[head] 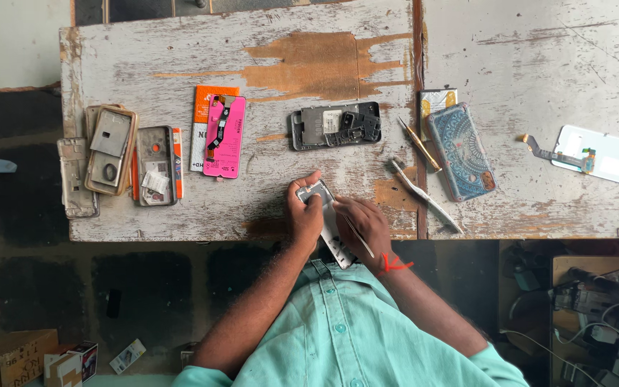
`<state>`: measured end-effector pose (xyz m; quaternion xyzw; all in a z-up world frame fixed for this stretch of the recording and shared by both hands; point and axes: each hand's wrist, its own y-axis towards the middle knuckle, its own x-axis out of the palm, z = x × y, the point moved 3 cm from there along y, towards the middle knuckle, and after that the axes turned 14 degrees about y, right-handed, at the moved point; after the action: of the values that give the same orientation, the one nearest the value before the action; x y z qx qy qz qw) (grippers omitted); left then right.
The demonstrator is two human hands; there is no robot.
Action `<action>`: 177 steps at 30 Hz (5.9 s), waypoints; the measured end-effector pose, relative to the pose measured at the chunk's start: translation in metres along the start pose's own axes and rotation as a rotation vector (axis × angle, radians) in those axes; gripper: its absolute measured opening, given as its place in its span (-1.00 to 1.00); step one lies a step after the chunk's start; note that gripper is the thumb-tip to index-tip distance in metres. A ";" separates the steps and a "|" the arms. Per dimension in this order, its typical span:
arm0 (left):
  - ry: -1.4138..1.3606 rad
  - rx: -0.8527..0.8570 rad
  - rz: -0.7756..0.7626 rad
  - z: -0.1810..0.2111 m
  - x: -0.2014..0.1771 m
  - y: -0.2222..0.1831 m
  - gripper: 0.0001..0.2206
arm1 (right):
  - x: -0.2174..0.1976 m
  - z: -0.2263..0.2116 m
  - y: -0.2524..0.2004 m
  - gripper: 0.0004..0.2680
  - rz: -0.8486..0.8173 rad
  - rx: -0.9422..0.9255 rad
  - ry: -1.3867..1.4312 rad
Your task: The person uses a tool to pry open a mobile phone, removes the back cover and internal components, and handles a replacement screen panel.
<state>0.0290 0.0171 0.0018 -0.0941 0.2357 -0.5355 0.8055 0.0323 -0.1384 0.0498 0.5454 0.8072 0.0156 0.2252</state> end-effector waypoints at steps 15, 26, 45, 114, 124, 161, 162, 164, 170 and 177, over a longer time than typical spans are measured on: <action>-0.085 0.081 0.023 -0.021 0.005 0.005 -0.68 | 0.011 0.017 -0.002 -0.69 -0.004 0.122 0.034; 0.020 0.165 0.067 -0.024 0.005 0.005 -0.67 | 0.006 -0.001 -0.010 -0.79 0.093 0.009 -0.033; -0.339 0.171 -0.149 0.003 -0.016 -0.002 -0.68 | -0.018 0.044 -0.020 -0.74 0.366 0.252 0.749; -0.575 -0.833 -1.031 -0.047 -0.023 0.010 -0.18 | -0.011 0.026 -0.038 -0.85 0.142 0.129 0.068; -0.576 -0.857 -1.004 -0.055 -0.022 0.011 -0.18 | -0.011 0.030 -0.038 -0.86 0.124 0.198 0.036; -0.621 -0.876 -1.016 -0.068 -0.018 0.009 -0.17 | -0.009 0.020 -0.025 -0.88 0.178 0.383 0.148; -0.616 -0.879 -1.014 -0.066 -0.019 0.012 -0.17 | -0.009 0.020 -0.023 -0.88 0.171 0.345 0.123; -0.602 -0.852 -1.005 -0.065 -0.019 0.012 -0.18 | -0.005 0.021 -0.022 -0.88 0.193 0.421 0.213; -0.597 -0.875 -0.986 -0.065 -0.019 0.011 -0.19 | -0.004 0.023 -0.024 -0.89 0.199 0.324 0.215; -0.633 -0.846 -1.010 -0.069 -0.016 0.011 -0.21 | -0.007 0.024 -0.025 -0.89 0.168 0.201 0.115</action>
<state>-0.0007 0.0434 -0.0586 -0.6446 0.1061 -0.6521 0.3847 0.0219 -0.1596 0.0237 0.6291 0.7678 -0.0154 0.1207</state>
